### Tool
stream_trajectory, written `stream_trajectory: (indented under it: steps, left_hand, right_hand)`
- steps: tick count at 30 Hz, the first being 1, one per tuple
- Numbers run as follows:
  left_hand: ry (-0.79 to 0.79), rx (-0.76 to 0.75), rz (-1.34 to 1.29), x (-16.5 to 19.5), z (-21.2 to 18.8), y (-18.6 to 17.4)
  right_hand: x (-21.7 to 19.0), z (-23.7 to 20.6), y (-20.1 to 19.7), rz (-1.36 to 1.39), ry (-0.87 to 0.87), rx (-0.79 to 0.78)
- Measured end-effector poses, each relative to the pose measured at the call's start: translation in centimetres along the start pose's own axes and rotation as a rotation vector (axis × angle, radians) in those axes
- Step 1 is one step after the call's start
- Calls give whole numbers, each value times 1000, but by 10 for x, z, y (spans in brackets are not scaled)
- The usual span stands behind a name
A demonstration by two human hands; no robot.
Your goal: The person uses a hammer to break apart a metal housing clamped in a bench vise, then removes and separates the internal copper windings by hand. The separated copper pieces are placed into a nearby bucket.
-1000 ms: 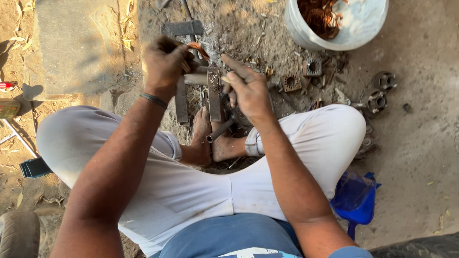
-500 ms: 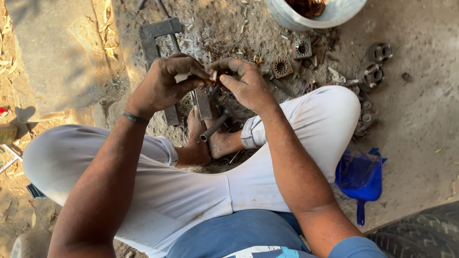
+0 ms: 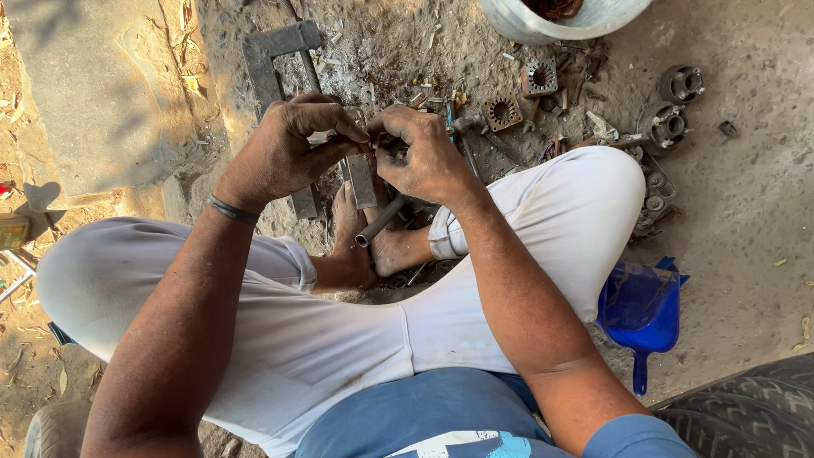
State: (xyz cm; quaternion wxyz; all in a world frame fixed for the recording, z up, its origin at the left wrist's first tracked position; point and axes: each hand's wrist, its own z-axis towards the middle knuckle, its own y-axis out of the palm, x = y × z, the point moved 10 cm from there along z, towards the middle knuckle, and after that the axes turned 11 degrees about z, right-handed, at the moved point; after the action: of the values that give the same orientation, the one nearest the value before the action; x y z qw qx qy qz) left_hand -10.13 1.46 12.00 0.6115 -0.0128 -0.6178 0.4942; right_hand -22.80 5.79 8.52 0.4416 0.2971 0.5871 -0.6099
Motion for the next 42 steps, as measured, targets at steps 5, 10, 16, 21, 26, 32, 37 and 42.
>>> stream_trajectory:
  steps: [5,10,16,21,26,32,37,42]
  left_hand:
    - [-12,-40,-59,-5,0,5]
    - [-149,-13,-474,-25,-4,9]
    - [-268,121,-554,-55,-7,18]
    - [-318,181,-429,-71,-10,22]
    - [-530,165,-740,-85,-21,36]
    - [-478,201,-388,-73,-18,28]
    - [-332,230,-54,-46,-11,7]
    - [-177,203,189,-15,-2,6]
  right_hand:
    - [56,-1,1,65,278,75]
    - [45,3,-32,-30,23,259]
    - [40,-3,-2,660,201,-2]
    - [34,-3,2,425,210,182]
    - [-2,-3,3,78,-105,239]
    - [-5,-7,21,-75,-172,159]
    - [36,-9,-22,122,102,425]
    - [50,-7,-10,587,201,324]
